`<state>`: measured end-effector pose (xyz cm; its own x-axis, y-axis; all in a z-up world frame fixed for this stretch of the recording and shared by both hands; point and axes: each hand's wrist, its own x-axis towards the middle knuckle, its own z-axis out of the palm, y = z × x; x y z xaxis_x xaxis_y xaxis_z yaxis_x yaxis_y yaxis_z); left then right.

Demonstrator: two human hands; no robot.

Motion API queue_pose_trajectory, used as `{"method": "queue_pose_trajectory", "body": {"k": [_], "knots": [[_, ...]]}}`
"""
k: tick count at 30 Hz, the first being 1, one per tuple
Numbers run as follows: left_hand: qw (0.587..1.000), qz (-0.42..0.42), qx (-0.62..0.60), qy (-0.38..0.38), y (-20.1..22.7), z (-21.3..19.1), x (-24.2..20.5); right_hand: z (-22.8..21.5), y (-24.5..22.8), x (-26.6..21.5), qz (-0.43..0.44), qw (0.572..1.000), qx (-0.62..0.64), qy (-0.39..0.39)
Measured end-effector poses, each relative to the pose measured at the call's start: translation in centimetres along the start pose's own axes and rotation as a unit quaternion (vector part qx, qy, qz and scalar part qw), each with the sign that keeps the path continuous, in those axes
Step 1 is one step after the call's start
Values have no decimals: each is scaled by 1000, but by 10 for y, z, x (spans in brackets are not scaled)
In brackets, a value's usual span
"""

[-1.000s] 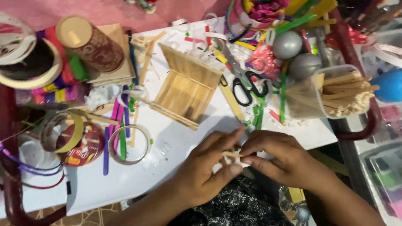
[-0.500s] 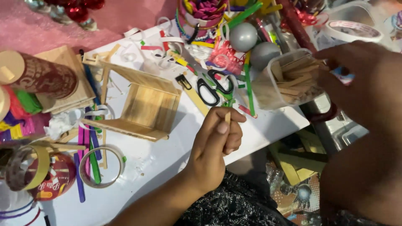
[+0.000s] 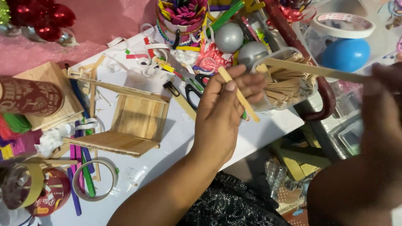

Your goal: Assembling a small wooden structure using popsicle sticks and liquid glue on a craft table.

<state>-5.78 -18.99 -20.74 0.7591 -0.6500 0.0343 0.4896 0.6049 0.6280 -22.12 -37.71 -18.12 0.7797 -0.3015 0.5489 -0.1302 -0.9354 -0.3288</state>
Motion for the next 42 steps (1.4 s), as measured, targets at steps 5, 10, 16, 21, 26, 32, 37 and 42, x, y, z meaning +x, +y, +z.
{"method": "queue_pose_trajectory", "body": {"k": [5,10,16,21,26,32,37,42], "knots": [[996,-20,-90,17,-5,22,15,39,-66,27,12,964,256,75],[988,-2,-151,33,-8,28,25,45,-64,20,61,989,128,45],[988,-6,-137,63,-1,17,37,28,-43,56,-88,995,43,-13],[992,-16,-50,111,3,9,39,33,-34,90,-89,978,-156,-104],[997,-24,-1,74,-6,-2,40,52,-36,106,-56,941,-240,-232],[998,-17,-5,54,-19,-10,43,58,-28,102,-60,933,-276,-221],[998,4,-19,66,-22,-14,40,58,-18,96,-78,935,-284,-196],[998,15,-33,57,-21,-17,35,57,-14,91,-63,958,-199,-197]]}}
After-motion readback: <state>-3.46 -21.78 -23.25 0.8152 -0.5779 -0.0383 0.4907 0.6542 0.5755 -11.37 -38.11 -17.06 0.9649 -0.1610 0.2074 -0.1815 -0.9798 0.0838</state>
